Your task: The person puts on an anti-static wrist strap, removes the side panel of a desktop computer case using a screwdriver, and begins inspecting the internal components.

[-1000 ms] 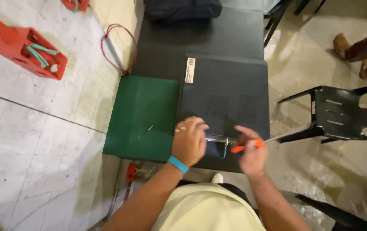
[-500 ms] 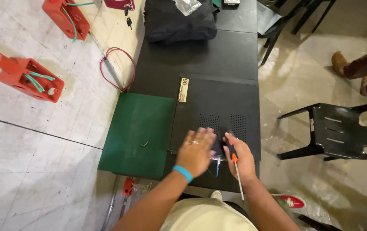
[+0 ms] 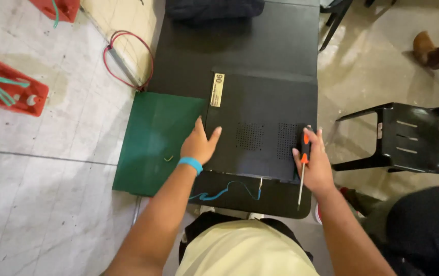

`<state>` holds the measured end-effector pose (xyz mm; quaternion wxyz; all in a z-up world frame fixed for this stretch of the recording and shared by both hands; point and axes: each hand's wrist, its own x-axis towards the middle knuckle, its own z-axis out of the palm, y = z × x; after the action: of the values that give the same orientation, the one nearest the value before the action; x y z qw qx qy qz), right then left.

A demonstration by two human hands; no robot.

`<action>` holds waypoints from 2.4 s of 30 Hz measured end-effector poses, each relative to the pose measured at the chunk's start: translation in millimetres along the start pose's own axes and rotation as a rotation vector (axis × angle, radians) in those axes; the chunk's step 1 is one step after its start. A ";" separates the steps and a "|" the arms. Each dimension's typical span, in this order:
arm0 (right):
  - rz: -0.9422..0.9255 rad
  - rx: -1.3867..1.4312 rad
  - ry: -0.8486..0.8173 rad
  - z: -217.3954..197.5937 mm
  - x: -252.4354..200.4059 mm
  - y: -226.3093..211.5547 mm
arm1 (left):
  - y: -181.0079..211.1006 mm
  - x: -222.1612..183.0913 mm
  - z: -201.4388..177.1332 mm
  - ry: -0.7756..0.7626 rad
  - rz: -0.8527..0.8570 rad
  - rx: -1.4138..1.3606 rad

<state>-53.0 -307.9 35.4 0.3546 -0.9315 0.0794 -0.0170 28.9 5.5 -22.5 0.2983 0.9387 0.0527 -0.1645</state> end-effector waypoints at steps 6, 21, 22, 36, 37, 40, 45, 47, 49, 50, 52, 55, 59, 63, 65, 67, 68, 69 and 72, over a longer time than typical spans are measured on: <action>-0.064 0.116 0.008 7.2 85.9 34.0 | 9.2 65.6 -10.1 -0.041 -0.003 -0.336; -0.226 0.091 0.236 29.5 106.3 88.5 | -50.7 -69.0 18.0 -0.162 0.032 -0.899; -0.226 0.081 0.233 28.0 103.1 87.5 | -48.0 -73.5 23.4 -0.166 0.031 -0.909; 0.563 0.741 0.147 29.7 -26.0 32.5 | -57.5 -80.1 24.2 -0.078 0.027 -0.907; 0.561 0.735 0.144 37.7 -35.9 46.0 | -60.8 -77.5 25.2 -0.076 0.023 -0.913; 0.403 1.079 0.257 57.1 -66.9 72.3 | -71.5 -71.5 33.1 -0.126 0.077 -0.827; 0.566 1.257 0.358 83.8 -112.4 69.9 | -72.3 -69.9 34.0 -0.154 0.008 -0.921; 0.596 1.247 0.433 98.3 -126.2 71.1 | -76.4 -64.6 45.5 -0.142 0.034 -0.946; 0.634 1.233 0.509 113.7 -137.5 70.4 | -78.1 -65.4 55.4 -0.135 0.054 -0.972; 0.664 1.084 0.667 121.8 -141.2 69.1 | -77.5 -68.2 59.1 -0.113 0.033 -0.985; 0.699 0.935 0.837 133.2 -152.7 57.8 | -76.5 -75.0 63.7 -0.105 0.024 -0.985; 0.323 0.421 0.803 142.2 -175.5 47.2 | -73.8 -90.6 59.6 -0.101 0.081 -0.875; 0.253 0.270 0.323 151.6 -211.0 59.9 | -64.2 -119.7 27.9 -0.036 0.398 -0.444; 0.347 -0.014 -0.172 158.2 -229.5 39.6 | -73.4 -116.2 37.6 0.167 0.723 -0.005; 0.363 0.031 -0.190 173.3 -236.7 47.5 | -79.0 -114.0 35.1 0.086 0.761 -0.072; 0.378 0.075 -0.209 181.3 -244.6 48.7 | -80.7 -115.2 32.4 0.004 0.794 -0.140; 0.412 0.085 -0.220 182.5 -247.6 45.3 | -79.9 -116.8 30.0 -0.003 0.793 -0.184; 0.440 0.098 -0.231 184.7 -247.9 41.6 | -79.1 -116.5 26.2 -0.007 0.792 -0.226; 0.558 0.173 -0.193 193.8 -251.0 34.4 | -81.5 -113.6 32.6 -0.015 0.811 -0.320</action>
<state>-288.3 -165.5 -126.2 0.4293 -0.8374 0.2963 0.1631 -103.0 53.1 -53.1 0.4810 0.8240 -0.2977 -0.0307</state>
